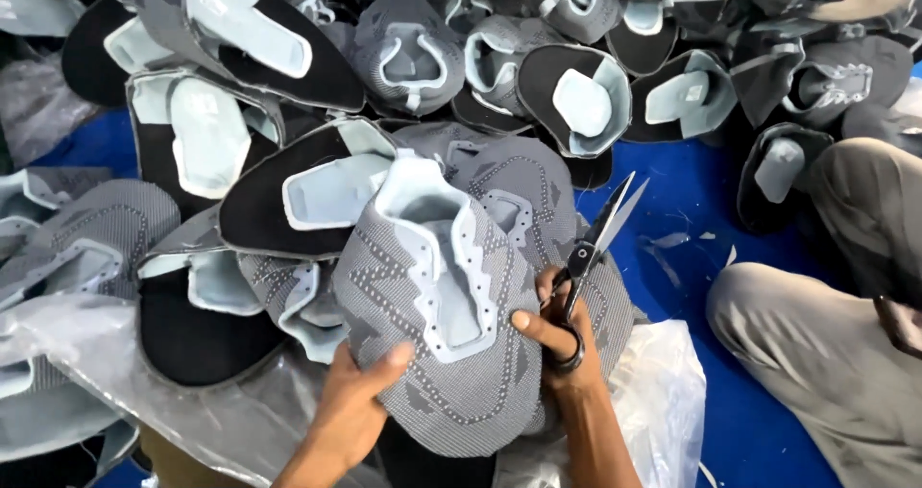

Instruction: The person trims excess fabric and thread from grey shoe uppers using a pair of scissors.

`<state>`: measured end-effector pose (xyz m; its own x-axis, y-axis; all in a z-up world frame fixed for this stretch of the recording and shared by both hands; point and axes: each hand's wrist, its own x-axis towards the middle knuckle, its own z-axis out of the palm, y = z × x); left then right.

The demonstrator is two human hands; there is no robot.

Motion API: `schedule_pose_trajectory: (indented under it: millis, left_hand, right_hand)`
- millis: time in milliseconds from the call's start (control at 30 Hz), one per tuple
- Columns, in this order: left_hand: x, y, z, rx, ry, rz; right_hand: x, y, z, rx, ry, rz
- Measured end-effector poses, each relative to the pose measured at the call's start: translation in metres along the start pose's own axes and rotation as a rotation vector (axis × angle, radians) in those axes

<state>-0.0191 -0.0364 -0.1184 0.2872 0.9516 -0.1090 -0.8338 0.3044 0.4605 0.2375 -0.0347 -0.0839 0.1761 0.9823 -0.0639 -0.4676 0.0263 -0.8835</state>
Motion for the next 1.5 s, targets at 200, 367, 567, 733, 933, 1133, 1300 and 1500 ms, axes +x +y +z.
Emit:
schedule_pose_trajectory:
  millis: [200, 367, 567, 733, 933, 1133, 1300, 1500]
  left_hand:
    - [0.016, 0.011, 0.019, 0.459, 0.391, -0.219]
    - [0.019, 0.016, 0.006, 0.544, 0.05, -0.163]
    - [0.024, 0.024, 0.009, 0.463, 0.062, -0.153]
    - [0.028, 0.024, 0.006, 0.418, 0.046, -0.11]
    - [0.03, 0.033, 0.025, 0.44, 0.07, -0.092]
    - [0.029, 0.053, 0.053, 0.432, 0.141, -0.081]
    - [0.022, 0.06, 0.07, 0.459, 0.144, -0.074]
    - [-0.014, 0.101, 0.06, 0.977, 0.345, 0.081]
  right_hand:
    - [-0.009, 0.005, -0.024, -0.199, -0.04, -0.154]
    - [-0.013, -0.009, -0.025, -0.25, -0.066, -0.198]
    - [-0.012, -0.011, -0.017, -0.205, -0.129, -0.27]
    - [-0.011, -0.014, -0.008, -0.204, -0.096, -0.242]
    - [-0.004, -0.015, -0.013, -0.281, -0.052, -0.221]
    - [0.005, -0.012, -0.02, -0.151, 0.012, -0.095]
    - [0.012, -0.013, -0.03, -0.031, 0.054, -0.004]
    - [0.012, -0.011, -0.041, -0.016, 0.051, 0.112]
